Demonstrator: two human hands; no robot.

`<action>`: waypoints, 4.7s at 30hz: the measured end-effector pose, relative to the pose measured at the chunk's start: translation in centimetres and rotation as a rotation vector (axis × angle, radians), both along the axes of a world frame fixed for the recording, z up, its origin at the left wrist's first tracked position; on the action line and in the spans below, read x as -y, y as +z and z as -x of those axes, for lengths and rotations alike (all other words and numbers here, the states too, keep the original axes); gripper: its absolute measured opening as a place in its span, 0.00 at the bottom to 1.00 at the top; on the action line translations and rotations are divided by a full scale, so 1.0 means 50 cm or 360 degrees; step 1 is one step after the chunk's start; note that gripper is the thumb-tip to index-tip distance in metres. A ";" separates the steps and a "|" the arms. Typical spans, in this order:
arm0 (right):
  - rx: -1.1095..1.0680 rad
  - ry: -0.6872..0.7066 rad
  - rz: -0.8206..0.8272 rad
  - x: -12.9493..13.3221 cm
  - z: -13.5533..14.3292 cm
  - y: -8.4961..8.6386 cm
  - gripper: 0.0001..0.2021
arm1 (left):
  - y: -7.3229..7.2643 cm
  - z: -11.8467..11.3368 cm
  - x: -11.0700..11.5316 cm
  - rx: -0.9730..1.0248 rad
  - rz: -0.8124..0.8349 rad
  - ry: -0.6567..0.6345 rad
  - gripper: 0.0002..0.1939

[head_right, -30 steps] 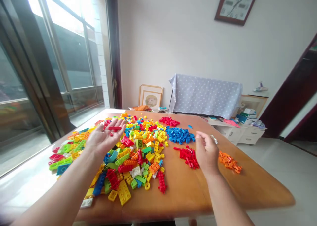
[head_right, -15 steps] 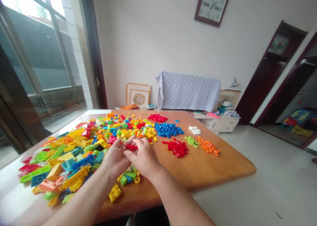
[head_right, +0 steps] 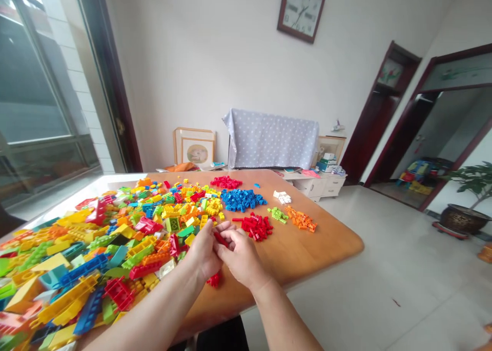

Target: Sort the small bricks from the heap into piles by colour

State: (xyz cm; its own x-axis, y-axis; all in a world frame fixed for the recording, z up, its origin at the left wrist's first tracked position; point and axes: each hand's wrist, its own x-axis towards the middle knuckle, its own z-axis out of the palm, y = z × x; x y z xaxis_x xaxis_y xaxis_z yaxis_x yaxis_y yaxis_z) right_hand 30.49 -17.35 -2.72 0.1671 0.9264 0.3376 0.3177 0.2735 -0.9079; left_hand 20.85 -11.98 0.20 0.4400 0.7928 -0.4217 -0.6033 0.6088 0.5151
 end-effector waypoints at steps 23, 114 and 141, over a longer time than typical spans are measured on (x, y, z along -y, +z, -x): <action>-0.0161 -0.0279 0.0044 0.008 -0.107 -0.073 0.09 | -0.055 -0.150 0.012 0.0058 0.0197 -0.0050 0.20; 0.0988 -0.0155 0.0134 -0.129 0.162 -0.090 0.32 | -0.006 0.343 -0.033 -0.2249 -0.2873 -0.0922 0.55; 0.1296 -0.0140 0.0628 -0.250 0.242 -0.033 0.35 | -0.021 0.394 -0.170 -0.2511 -0.3096 -0.0670 0.57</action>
State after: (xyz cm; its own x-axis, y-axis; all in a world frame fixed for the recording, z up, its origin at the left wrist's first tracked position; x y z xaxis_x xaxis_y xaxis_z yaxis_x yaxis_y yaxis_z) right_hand 18.37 -4.86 -4.37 0.0911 0.9949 0.0432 0.9069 -0.0650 -0.4163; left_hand 1.15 -3.46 -0.83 0.8201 0.5072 0.2649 0.4991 -0.8605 0.1023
